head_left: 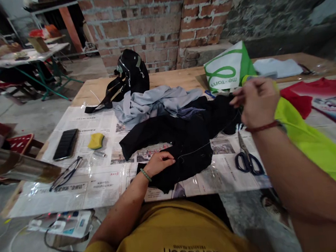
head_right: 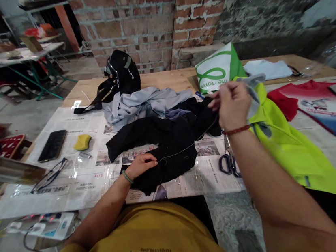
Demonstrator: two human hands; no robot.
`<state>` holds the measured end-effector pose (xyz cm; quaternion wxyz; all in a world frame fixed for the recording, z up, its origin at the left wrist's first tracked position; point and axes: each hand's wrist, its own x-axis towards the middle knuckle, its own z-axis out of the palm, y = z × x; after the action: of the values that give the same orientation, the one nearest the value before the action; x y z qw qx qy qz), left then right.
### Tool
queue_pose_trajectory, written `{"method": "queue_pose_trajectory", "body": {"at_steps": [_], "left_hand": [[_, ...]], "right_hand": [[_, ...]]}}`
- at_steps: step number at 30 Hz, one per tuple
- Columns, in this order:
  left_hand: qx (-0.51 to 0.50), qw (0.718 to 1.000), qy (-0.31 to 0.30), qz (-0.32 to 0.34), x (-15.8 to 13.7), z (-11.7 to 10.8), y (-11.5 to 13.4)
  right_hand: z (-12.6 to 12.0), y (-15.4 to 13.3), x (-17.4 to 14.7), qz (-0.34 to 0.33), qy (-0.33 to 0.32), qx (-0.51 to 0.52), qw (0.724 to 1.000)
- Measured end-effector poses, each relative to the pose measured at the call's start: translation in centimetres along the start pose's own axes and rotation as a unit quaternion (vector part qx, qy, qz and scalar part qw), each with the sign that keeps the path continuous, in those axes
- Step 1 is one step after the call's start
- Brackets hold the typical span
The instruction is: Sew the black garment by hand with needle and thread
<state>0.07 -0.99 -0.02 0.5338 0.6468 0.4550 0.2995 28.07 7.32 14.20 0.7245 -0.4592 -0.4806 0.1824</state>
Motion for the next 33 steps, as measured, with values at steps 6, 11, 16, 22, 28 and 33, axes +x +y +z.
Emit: {"method": "queue_pose_trajectory", "body": {"at_steps": [6,11,16,22,28,33], "left_hand": [[-0.006,0.999,0.034,-0.016,-0.3,-0.4,0.1],[-0.002,0.999,0.041,0.020,-0.5,-0.8,0.5],[0.027,0.998,0.056,0.025,-0.6,-0.9,0.7],[0.046,0.996,0.065,0.030,-0.5,-0.9,0.7],[0.075,0.994,0.075,0.038,-0.5,-0.9,0.7],[0.092,0.990,0.073,0.080,-0.6,-0.8,0.9]], "right_hand": [[1.7,0.9,-15.0,0.193,-0.320,-0.081,0.924],[1.9,2.3,-21.3,0.110,-0.406,-0.148,0.895],[1.5,3.4,-22.3,0.074,-0.413,-0.176,0.891],[1.7,3.7,-22.7,0.027,-0.412,-0.208,0.887],[2.0,3.9,-22.8,0.029,-0.410,-0.230,0.882],[2.0,3.9,-22.9,0.027,-0.409,-0.233,0.882]]}}
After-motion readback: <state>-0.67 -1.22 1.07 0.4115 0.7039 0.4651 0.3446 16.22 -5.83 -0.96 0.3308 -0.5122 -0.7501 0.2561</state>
